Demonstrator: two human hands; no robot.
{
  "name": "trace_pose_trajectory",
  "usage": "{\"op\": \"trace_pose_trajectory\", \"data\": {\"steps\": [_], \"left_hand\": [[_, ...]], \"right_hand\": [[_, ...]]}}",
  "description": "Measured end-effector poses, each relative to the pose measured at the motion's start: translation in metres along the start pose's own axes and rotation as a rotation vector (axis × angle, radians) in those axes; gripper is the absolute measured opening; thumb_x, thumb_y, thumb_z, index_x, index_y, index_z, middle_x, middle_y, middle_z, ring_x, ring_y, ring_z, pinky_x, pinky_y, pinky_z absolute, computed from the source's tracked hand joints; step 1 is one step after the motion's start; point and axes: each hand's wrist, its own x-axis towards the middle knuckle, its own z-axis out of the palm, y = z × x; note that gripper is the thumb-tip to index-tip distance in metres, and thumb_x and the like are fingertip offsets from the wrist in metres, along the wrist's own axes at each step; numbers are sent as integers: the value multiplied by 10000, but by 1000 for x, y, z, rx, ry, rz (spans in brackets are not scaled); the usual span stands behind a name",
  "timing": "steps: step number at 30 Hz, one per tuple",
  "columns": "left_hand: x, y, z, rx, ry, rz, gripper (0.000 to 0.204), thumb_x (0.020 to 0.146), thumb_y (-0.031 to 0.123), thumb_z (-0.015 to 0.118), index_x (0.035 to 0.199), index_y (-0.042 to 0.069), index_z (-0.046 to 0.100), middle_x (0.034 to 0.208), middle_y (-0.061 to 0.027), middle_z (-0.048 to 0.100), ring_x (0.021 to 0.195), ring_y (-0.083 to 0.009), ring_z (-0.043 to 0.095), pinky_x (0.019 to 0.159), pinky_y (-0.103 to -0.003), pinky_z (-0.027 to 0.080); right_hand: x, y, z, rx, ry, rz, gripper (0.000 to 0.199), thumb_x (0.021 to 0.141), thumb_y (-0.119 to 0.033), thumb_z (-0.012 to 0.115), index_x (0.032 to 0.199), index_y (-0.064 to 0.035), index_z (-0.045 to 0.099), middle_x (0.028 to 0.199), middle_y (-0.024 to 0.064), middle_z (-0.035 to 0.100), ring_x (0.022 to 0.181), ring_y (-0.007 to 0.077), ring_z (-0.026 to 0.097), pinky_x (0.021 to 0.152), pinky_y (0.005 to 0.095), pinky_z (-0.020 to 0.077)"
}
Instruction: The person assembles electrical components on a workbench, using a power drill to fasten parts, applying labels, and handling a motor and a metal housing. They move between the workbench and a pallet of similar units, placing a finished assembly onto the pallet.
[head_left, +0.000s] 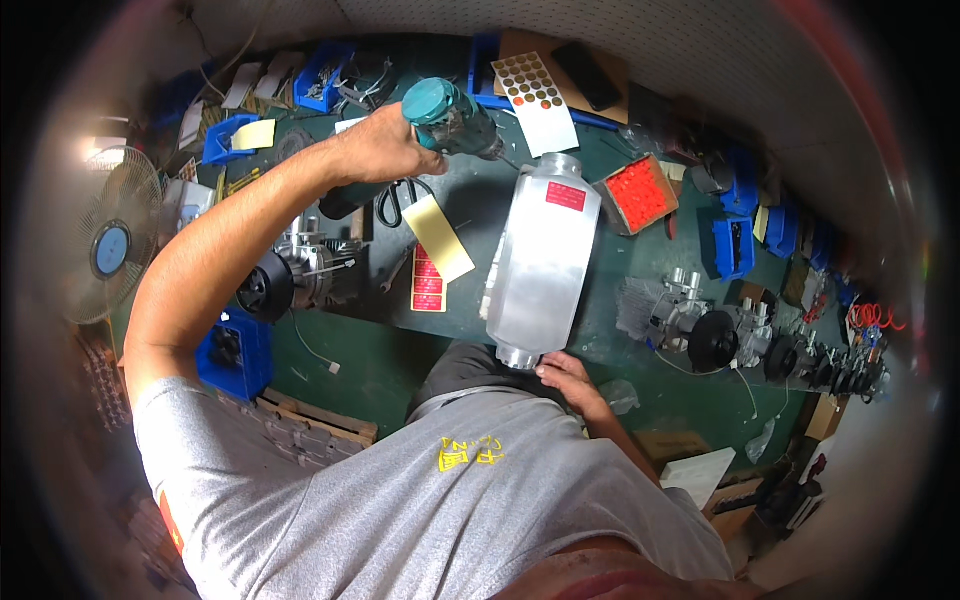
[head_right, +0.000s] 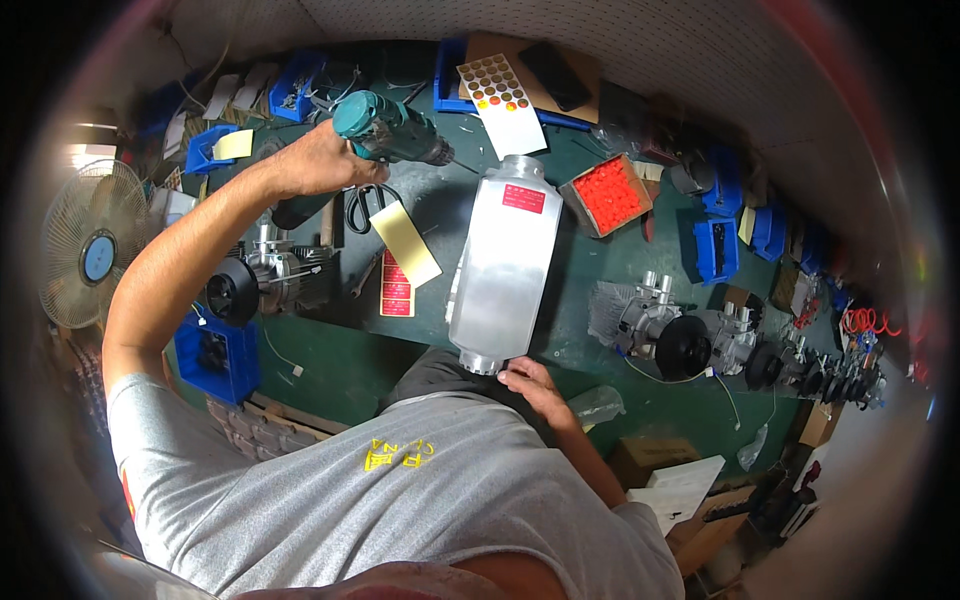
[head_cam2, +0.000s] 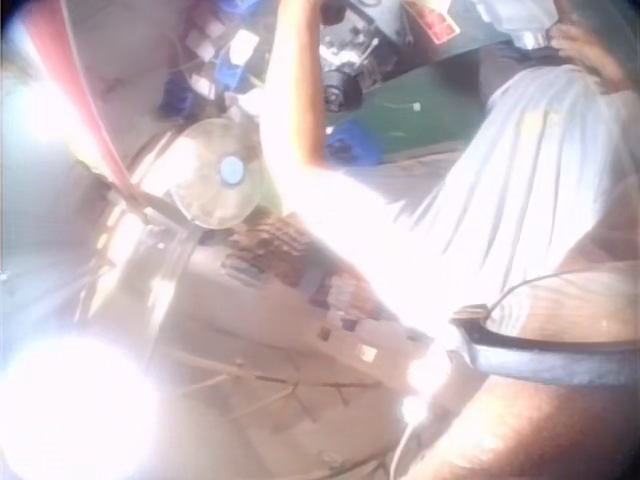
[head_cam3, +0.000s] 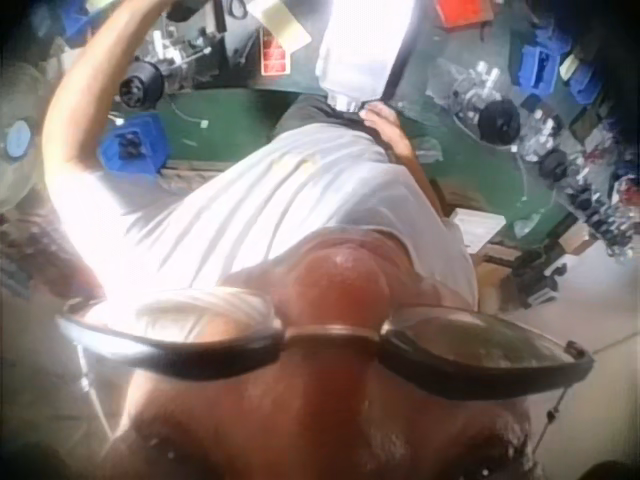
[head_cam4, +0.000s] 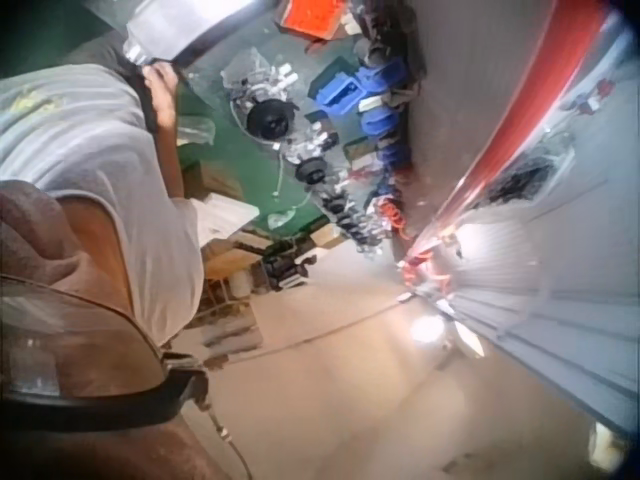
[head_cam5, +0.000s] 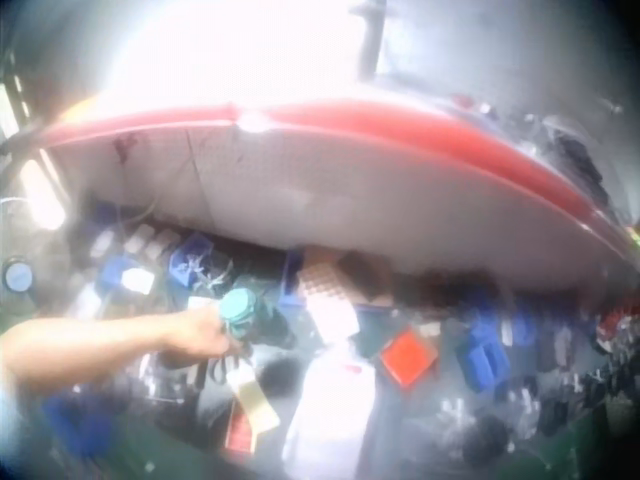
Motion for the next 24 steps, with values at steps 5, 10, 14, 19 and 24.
{"op": "trace_pose_trajectory", "data": {"steps": [5,10,14,19,24], "left_hand": [[-6,6,-5,-66,-27,-66,287,859,134,717,1116,33,636,766,-52,654,727,-130,619,676,-324,528],[-3,-10,0,-117,8,-11,310,852,155,733,1120,32,640,781,-70,665,717,-134,618,667,-324,522],[-5,-4,-1,-96,16,-8,332,848,184,745,1122,28,642,835,-105,699,761,-170,645,721,-356,535],[1,-8,-3,25,-21,45,348,843,188,748,1134,30,642,933,-132,721,836,-233,684,797,-395,555],[30,19,-10,348,-105,182,395,814,208,767,1172,99,642,1037,-148,715,932,-284,701,865,-432,559]], "right_hand": [[11,-8,15,-15,-103,-1,590,857,-312,741,1341,-19,575,1258,55,625,1083,141,556,952,300,421],[15,-14,25,-31,-141,21,569,856,-316,734,1319,-17,596,1189,11,640,1048,110,535,927,278,414],[11,-20,35,65,-125,39,554,864,-300,733,1313,-9,589,1188,35,633,1056,128,541,935,295,418],[13,-24,34,-12,-122,35,598,879,-259,735,1365,19,526,1278,101,610,1170,197,557,1023,338,412],[18,-18,34,11,-102,-28,662,859,-304,745,1385,15,500,1325,111,579,1219,210,527,1051,349,388]]}}
